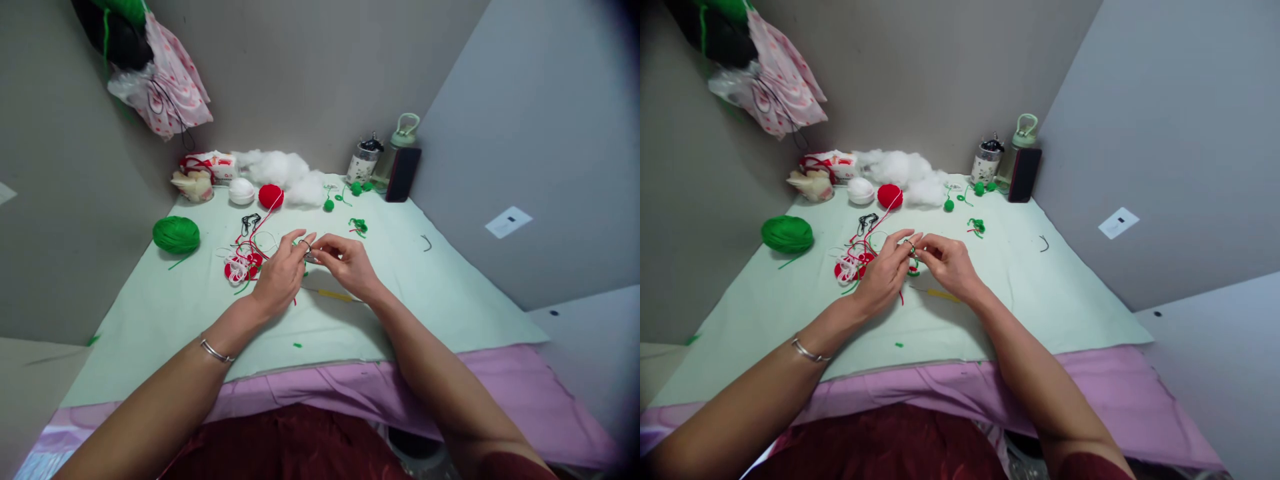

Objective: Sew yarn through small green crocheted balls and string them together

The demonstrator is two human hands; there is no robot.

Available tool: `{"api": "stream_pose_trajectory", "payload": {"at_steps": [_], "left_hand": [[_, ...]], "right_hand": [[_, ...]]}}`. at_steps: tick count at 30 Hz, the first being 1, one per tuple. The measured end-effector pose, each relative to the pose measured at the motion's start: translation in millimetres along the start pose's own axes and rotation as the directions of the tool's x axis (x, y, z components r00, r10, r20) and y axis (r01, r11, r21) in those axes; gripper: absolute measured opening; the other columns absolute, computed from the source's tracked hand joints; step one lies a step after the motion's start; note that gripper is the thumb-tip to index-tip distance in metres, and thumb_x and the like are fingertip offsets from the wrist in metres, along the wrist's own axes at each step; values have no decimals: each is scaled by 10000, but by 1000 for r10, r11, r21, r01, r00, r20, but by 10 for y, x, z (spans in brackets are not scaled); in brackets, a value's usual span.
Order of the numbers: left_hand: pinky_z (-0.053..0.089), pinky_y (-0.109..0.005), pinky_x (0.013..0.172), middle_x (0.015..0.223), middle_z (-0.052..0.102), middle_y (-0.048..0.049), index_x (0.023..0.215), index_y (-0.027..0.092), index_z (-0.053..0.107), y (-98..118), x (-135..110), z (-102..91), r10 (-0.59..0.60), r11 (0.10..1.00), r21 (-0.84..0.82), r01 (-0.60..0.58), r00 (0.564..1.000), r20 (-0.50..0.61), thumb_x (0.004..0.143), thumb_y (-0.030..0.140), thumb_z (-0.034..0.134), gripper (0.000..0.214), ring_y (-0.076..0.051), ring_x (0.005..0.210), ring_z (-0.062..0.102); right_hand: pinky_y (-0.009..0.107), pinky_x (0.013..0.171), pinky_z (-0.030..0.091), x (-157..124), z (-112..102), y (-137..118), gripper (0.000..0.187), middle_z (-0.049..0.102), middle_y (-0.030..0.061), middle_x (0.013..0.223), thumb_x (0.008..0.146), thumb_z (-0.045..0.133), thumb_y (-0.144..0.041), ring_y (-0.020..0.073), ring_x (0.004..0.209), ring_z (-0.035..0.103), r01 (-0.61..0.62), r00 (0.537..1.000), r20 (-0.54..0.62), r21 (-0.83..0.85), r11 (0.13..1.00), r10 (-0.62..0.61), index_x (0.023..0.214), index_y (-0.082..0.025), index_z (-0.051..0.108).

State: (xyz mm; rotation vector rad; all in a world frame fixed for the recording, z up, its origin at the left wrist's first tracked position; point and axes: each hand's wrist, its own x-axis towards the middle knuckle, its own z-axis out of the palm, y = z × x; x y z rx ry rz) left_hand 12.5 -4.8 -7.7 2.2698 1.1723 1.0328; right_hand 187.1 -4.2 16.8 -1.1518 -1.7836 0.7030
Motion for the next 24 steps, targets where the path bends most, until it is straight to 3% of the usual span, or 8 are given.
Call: {"api": "stream_pose_trajectory", "payload": {"at_steps": [9,24], "left_hand": [[496,-429,1095,1576,398,-149,1448,181,523,-26,1,8,7,999,51,-9,999,37,961,111,363,517,-268,1315,566],[529,-429,1016,1613,360,-146,1424,185,543,-45,5,11,5,995,98,-12,997,77,943,99,364,521,-272,1231,614]], "right_hand": [[254,563,336,12,-7,13,133,514,-35,605,869,625,-283,105,574,401,-57,998,-25,26,998,58,818,-172,678],[259,566,356,42,-45,12,173,569,-14,670,831,665,-342,110,599,434,-141,989,72,205,968,129,784,-176,673]]}}
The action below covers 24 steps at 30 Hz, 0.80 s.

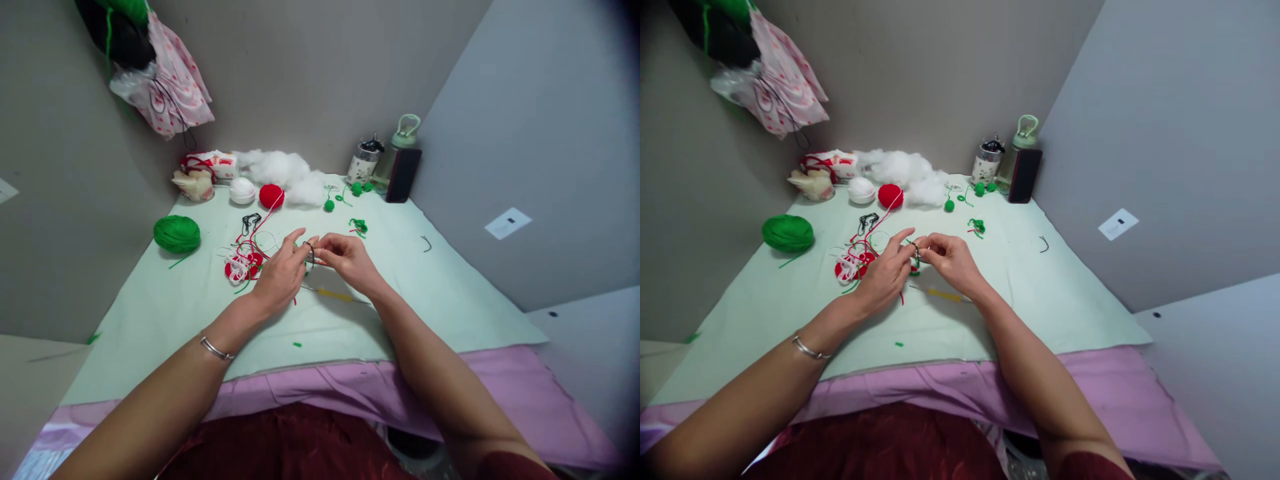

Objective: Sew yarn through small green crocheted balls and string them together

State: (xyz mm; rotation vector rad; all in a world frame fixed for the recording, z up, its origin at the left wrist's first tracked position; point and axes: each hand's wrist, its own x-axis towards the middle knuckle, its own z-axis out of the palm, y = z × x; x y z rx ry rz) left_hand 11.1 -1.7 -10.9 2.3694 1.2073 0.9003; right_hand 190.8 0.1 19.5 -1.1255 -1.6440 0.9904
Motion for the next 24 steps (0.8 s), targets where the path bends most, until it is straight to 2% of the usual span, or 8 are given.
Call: {"api": "stream_pose_trajectory", "payload": {"at_steps": [3,7,10,13,15,17,21,24], "left_hand": [[492,-436,1068,1588,409,-143,1372,164,594,18,15,-32,-18,997,-80,17,1000,-22,944,112,377,482,-274,1268,593],[486,-366,1061,1428,575,-128,1205,168,709,12,59,-74,-138,929,-360,89,984,-112,955,199,466,351,-243,1280,580],[515,-327,958,1289,665,-107,1044,176,754,-22,95,-91,-304,782,-594,185,947,-106,900,284,617,226,-220,1120,649],[513,-309,851,1149,723,-74,966,184,750,-47,115,-96,-426,599,-753,273,905,-11,814,357,744,230,-173,884,664],[501,-289,808,1052,737,-54,954,190,748,-47,118,-94,-453,504,-812,296,890,44,769,374,791,264,-153,826,649],[491,-270,793,1005,735,-39,952,195,749,-37,116,-90,-459,447,-843,299,886,71,752,375,808,275,-142,822,645],[479,-245,784,991,728,-29,918,192,741,-13,106,-90,-475,423,-855,300,877,73,770,381,791,246,-119,812,632],[478,-245,778,1084,720,-35,878,182,725,2,102,-102,-481,417,-857,303,874,75,775,372,775,222,-108,798,619]], "right_hand": [[254,535,334,-13,25,-1,157,521,-37,596,846,666,-328,104,556,413,34,995,-96,-54,998,-39,799,-179,686],[261,561,363,-48,62,0,111,594,-20,648,882,655,-275,104,564,457,165,963,-171,-236,957,-209,853,-186,714],[266,596,388,-70,74,2,107,640,-1,718,908,639,-246,110,598,496,237,933,-171,-370,898,-317,836,-199,701],[267,607,393,-79,82,10,112,647,3,733,922,627,-224,116,613,516,276,915,-144,-460,844,-378,828,-208,687],[267,608,391,-81,92,13,114,644,3,728,926,623,-211,119,615,521,295,906,-122,-503,812,-405,827,-210,680],[265,607,387,-83,103,14,119,638,2,719,930,619,-201,119,613,518,313,897,-105,-534,785,-430,824,-208,673],[264,606,378,-86,122,12,128,632,1,712,933,608,-177,118,605,508,335,886,-79,-573,748,-457,821,-205,664],[265,609,374,-87,129,21,123,631,1,711,931,606,-164,123,612,515,358,874,-57,-596,719,-483,830,-203,663]]}}
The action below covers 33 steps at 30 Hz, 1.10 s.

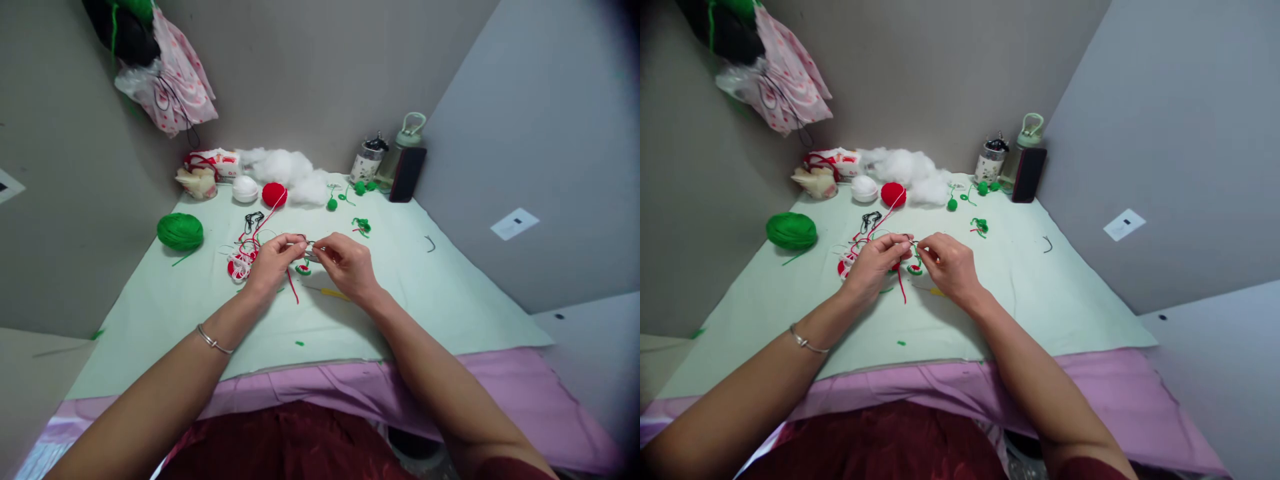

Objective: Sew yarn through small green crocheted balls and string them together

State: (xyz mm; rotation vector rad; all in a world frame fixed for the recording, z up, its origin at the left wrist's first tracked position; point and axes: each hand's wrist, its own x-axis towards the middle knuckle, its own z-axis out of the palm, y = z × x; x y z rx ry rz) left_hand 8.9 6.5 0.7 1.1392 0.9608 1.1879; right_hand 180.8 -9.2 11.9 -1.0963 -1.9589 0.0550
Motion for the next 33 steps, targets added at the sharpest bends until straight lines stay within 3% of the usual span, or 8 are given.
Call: {"api": "stream_pose_trajectory", "payload": {"at_steps": [5,11,17,25,29,33], "left_hand": [[480,-264,759,1151,702,-52,797,169,690,43,-17,22,-25,1000,6,25,1000,-1,761,305,733,146,-118,792,614],[442,-236,670,865,663,-15,725,176,606,120,-27,22,-73,992,-105,73,997,2,724,209,659,62,-96,667,551],[464,-247,685,879,647,-22,693,174,540,133,20,-35,-71,967,-244,78,997,35,711,172,599,62,-99,665,542],[469,-237,652,808,625,-22,693,166,556,141,54,-47,-108,934,-344,102,994,1,715,207,597,62,-101,650,534],[460,-239,651,854,665,-47,688,161,558,132,60,-41,-100,962,-256,95,995,-6,747,252,623,126,-99,649,535],[422,-235,628,738,619,-23,754,151,633,99,59,-49,-81,990,-109,86,995,51,803,284,618,143,-103,627,514]], "right_hand": [[265,624,383,-4,9,46,140,651,6,735,938,584,-163,127,632,535,-22,1000,-12,-33,999,22,823,-204,654],[265,630,392,16,-11,123,106,661,-3,727,891,610,-169,128,624,547,-170,985,-43,-29,985,169,808,-213,658],[266,591,389,13,-8,158,71,621,-16,665,868,633,-222,120,568,508,-300,953,-21,102,948,304,812,-220,678],[260,505,315,107,-86,156,147,479,-45,539,819,689,-327,105,519,404,-475,868,51,374,797,493,758,-193,695],[256,513,342,135,-114,158,181,506,-37,558,788,725,-360,106,544,430,-495,847,65,461,737,528,755,-183,711],[244,512,367,164,-155,172,219,531,-39,587,734,780,-383,88,542,428,-522,797,77,588,618,599,763,-174,720]]}}
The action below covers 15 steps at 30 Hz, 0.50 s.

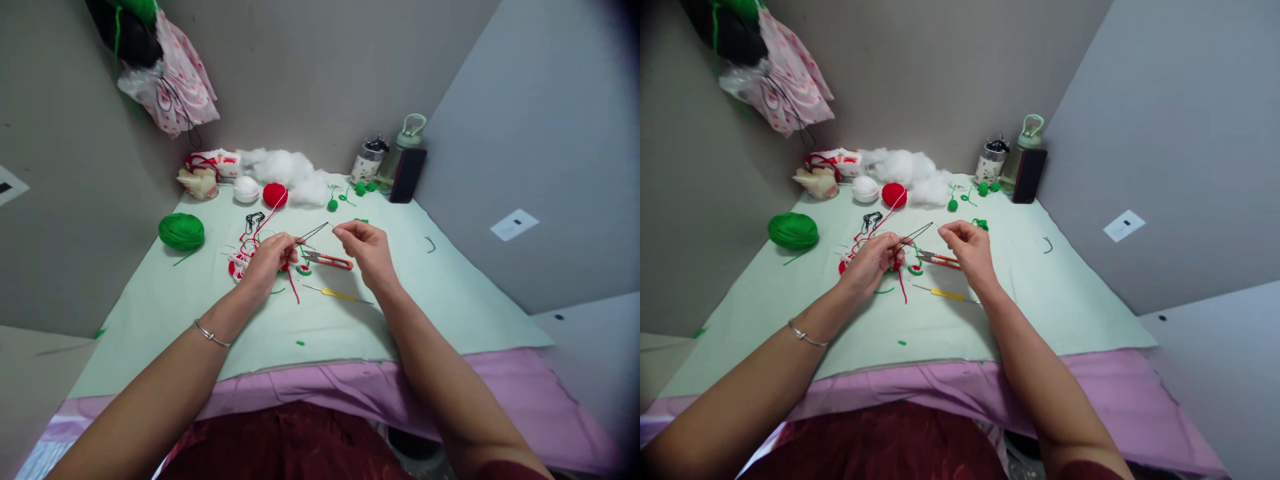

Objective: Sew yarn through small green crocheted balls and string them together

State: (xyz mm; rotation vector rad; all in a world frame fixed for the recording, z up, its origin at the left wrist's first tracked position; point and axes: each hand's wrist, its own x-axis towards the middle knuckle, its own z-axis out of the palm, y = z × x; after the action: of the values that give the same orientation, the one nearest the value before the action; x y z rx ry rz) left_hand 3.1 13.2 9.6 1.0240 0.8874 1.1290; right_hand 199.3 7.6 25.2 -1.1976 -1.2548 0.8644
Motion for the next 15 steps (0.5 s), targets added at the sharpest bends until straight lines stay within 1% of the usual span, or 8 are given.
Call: {"api": "stream_pose_trajectory", "payload": {"at_steps": [2,3,5,7,11,15], "left_hand": [[403,-238,617,708,602,-13,785,154,655,-19,-9,-2,-14,996,93,8,998,57,830,304,621,160,-104,612,497],[395,-239,612,727,617,-17,785,158,654,-28,-16,0,-24,991,133,12,996,89,837,312,626,165,-102,608,492],[386,-239,608,812,665,-32,784,163,649,-43,-30,9,-42,982,187,15,989,145,846,329,633,178,-96,609,497],[386,-238,609,887,694,-44,801,167,654,-50,-40,19,-47,977,213,8,983,178,856,353,635,195,-94,621,512],[401,-238,613,936,713,-46,848,181,666,-45,-42,25,-16,976,217,-22,985,170,859,373,649,193,-96,623,525],[403,-242,608,932,726,-57,844,175,682,-45,-29,17,2,971,236,-40,987,162,850,374,660,200,-101,620,519]], "right_hand": [[235,498,375,20,-24,-15,224,515,-49,587,702,806,-375,75,523,412,-47,999,-22,108,993,49,751,-178,710],[231,494,383,31,-37,-21,225,511,-52,592,689,815,-367,70,519,410,-65,997,-28,160,985,70,743,-180,702],[218,501,414,52,-61,-32,227,528,-48,621,672,829,-351,67,536,437,-88,995,-30,253,964,99,734,-184,689],[201,518,446,72,-83,-40,230,564,-36,664,662,837,-339,71,583,488,-94,993,-32,324,941,111,748,-186,688],[171,535,484,106,-128,-61,240,674,-2,809,644,834,-302,78,674,575,-99,988,-64,420,902,138,772,-195,661],[143,509,485,132,-186,-77,241,734,20,941,648,821,-262,67,681,604,-103,984,-73,505,857,161,761,-195,619]]}}
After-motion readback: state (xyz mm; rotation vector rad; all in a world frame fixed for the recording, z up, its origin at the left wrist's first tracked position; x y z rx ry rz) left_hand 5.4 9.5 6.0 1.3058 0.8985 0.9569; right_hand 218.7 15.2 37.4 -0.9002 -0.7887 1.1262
